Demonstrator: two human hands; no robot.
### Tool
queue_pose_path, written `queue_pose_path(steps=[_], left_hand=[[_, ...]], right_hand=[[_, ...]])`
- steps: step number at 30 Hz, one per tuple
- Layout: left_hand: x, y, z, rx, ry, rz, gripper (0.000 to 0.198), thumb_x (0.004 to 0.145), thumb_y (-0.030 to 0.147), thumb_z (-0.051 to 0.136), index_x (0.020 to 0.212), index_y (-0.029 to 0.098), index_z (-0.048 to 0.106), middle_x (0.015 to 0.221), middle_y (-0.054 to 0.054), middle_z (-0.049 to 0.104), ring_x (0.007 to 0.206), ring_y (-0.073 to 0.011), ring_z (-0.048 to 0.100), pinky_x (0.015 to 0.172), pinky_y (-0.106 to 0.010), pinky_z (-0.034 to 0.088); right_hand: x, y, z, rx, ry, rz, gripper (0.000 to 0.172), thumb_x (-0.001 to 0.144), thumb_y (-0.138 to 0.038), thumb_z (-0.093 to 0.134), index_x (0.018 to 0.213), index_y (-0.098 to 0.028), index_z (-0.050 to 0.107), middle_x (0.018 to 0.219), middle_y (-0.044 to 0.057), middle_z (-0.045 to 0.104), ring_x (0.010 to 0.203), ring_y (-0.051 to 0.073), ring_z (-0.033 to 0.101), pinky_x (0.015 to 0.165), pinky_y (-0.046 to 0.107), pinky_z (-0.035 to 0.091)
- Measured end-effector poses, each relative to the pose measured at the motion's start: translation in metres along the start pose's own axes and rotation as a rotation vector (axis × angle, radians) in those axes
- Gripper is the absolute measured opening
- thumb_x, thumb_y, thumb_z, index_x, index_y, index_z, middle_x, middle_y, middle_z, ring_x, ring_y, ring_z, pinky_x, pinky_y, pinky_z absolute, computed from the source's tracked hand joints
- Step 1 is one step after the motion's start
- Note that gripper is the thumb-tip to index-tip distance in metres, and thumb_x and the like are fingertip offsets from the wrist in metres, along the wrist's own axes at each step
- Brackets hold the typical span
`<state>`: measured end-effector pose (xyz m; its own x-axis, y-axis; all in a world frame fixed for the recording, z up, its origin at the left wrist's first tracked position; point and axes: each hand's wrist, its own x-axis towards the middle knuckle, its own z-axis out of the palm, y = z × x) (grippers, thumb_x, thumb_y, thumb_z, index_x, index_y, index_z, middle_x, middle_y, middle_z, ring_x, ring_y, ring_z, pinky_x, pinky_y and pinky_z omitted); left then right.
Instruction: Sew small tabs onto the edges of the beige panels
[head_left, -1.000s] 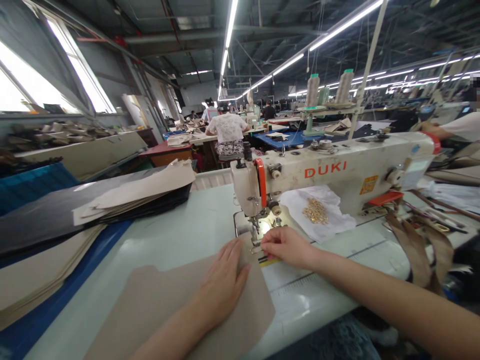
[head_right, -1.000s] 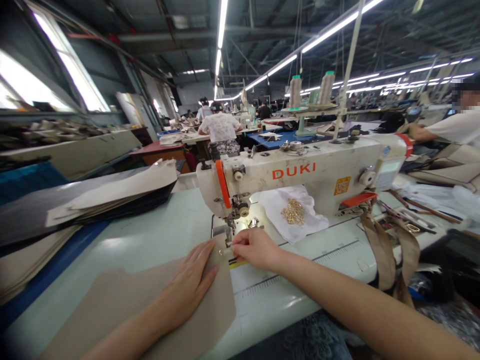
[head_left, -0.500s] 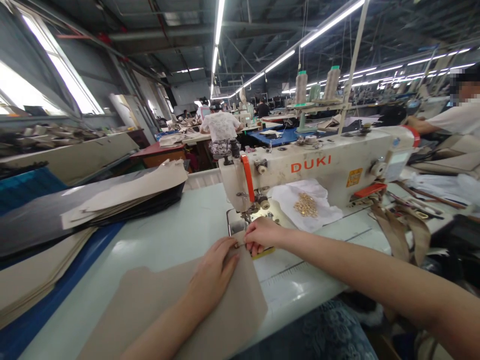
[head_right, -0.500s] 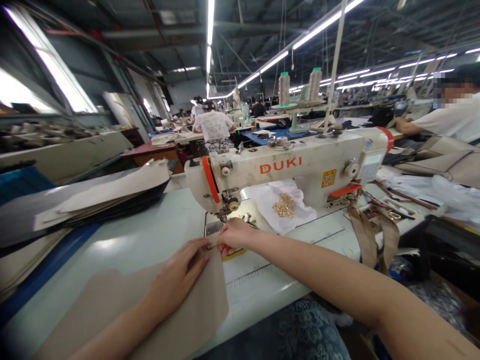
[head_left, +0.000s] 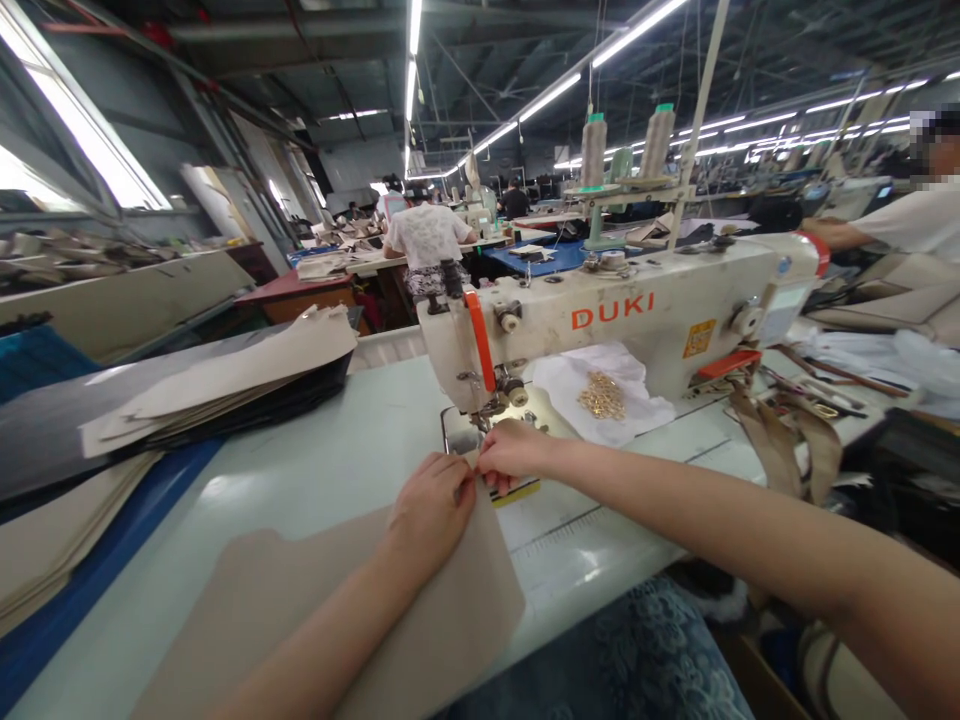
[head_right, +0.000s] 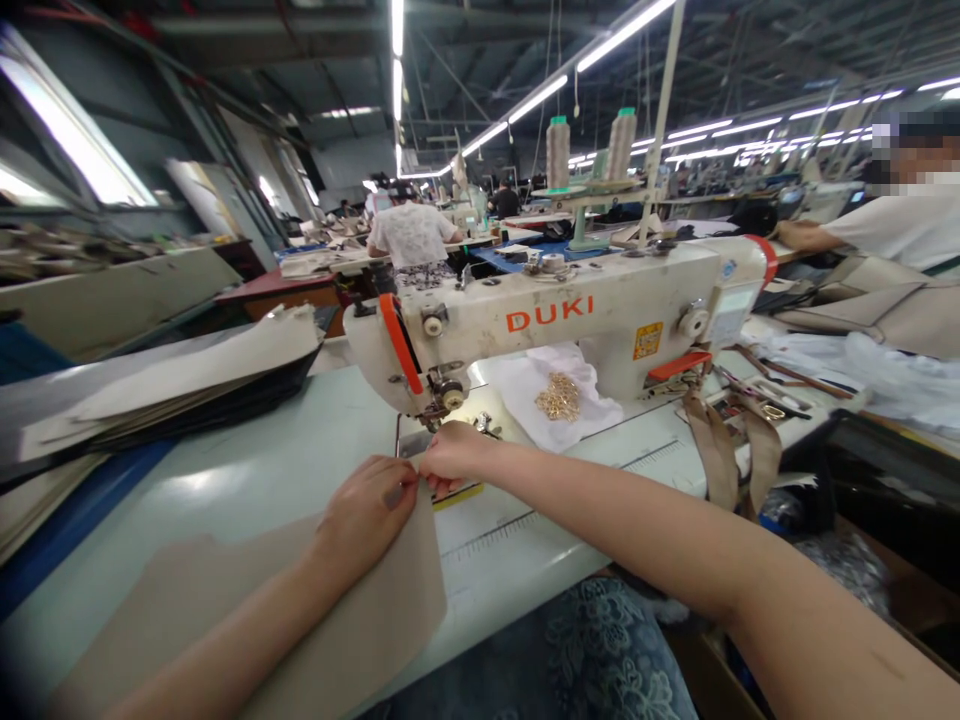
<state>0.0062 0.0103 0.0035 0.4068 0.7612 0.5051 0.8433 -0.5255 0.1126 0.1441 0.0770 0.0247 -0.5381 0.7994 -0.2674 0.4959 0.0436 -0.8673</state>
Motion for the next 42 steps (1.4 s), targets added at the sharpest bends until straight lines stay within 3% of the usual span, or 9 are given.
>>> queue_pose_path(steps=[3,6,8,12,16,27,32,37,42], left_hand=[[0.002,0.000,0.001,0.012,-0.015,-0.017,0.017,0.078,0.011,0.045,0.066,0.020,0.054,0.070,-0.003,0.063,0.071,-0.0189,0.058,0.067,-0.031,0.049],[0.003,0.000,0.001,0.026,-0.022,-0.031,0.018,0.077,0.010,0.046,0.064,0.020,0.053,0.067,-0.003,0.062,0.070,-0.0186,0.057,0.065,-0.030,0.048],[0.002,0.000,0.001,0.020,-0.014,-0.033,0.018,0.076,0.009,0.046,0.064,0.020,0.053,0.068,-0.003,0.062,0.069,-0.0185,0.057,0.065,-0.030,0.048],[0.001,-0.001,0.003,-0.003,0.019,-0.039,0.015,0.076,0.009,0.048,0.067,0.019,0.055,0.070,-0.003,0.064,0.071,-0.0189,0.058,0.067,-0.031,0.049],[-0.001,-0.002,0.005,-0.028,0.029,-0.034,0.014,0.077,0.010,0.048,0.070,0.019,0.056,0.074,-0.004,0.066,0.074,-0.0191,0.059,0.070,-0.032,0.050],[0.002,-0.004,0.003,0.022,-0.039,0.005,0.015,0.079,0.012,0.048,0.069,0.020,0.055,0.072,-0.004,0.064,0.073,-0.0196,0.058,0.069,-0.033,0.050],[0.003,-0.005,0.001,0.017,-0.059,0.011,0.016,0.079,0.012,0.047,0.068,0.020,0.054,0.071,-0.003,0.064,0.071,-0.0186,0.058,0.069,-0.031,0.049],[0.001,-0.005,0.001,0.003,-0.058,0.003,0.017,0.081,0.013,0.045,0.070,0.020,0.056,0.072,-0.003,0.065,0.072,-0.0180,0.059,0.069,-0.031,0.049],[0.000,-0.006,0.003,-0.002,-0.014,0.023,0.018,0.082,0.014,0.044,0.071,0.020,0.057,0.073,-0.003,0.065,0.073,-0.0178,0.060,0.069,-0.031,0.049]], right_hand=[[-0.005,0.004,-0.002,-0.173,0.039,-0.051,0.023,0.070,-0.011,0.057,0.049,-0.017,0.055,0.044,-0.003,0.056,0.048,0.013,0.059,0.051,0.021,0.045],[-0.016,0.013,-0.004,-0.301,0.166,-0.181,0.011,0.075,-0.014,0.058,0.068,-0.017,0.065,0.072,0.002,0.067,0.079,0.019,0.063,0.070,0.026,0.044],[-0.024,0.022,-0.006,-0.435,0.228,-0.333,0.011,0.078,-0.016,0.057,0.079,-0.019,0.067,0.087,0.004,0.067,0.088,0.020,0.059,0.076,0.028,0.041],[-0.031,0.040,-0.007,-0.795,0.293,-0.723,0.014,0.085,-0.019,0.054,0.081,-0.018,0.068,0.083,0.004,0.065,0.080,0.017,0.055,0.072,0.026,0.038],[-0.031,0.045,-0.006,-0.891,0.323,-0.811,0.016,0.087,-0.020,0.053,0.078,-0.018,0.067,0.080,0.002,0.061,0.078,0.016,0.051,0.069,0.026,0.036],[-0.033,0.042,-0.007,-1.014,0.285,-0.811,0.019,0.090,-0.023,0.052,0.078,-0.017,0.065,0.080,0.003,0.060,0.079,0.017,0.052,0.068,0.027,0.039],[-0.044,0.037,-0.017,-1.201,0.123,-1.048,0.018,0.093,-0.019,0.047,0.085,-0.017,0.063,0.084,0.002,0.060,0.085,0.017,0.050,0.077,0.029,0.040],[-0.050,0.031,-0.018,-1.285,0.009,-1.249,0.016,0.092,-0.019,0.048,0.084,-0.016,0.061,0.085,0.003,0.061,0.084,0.018,0.051,0.076,0.031,0.040],[-0.044,0.035,-0.011,-1.251,0.019,-1.338,0.020,0.095,-0.019,0.043,0.087,-0.018,0.061,0.085,0.003,0.062,0.085,0.017,0.052,0.076,0.030,0.040]])
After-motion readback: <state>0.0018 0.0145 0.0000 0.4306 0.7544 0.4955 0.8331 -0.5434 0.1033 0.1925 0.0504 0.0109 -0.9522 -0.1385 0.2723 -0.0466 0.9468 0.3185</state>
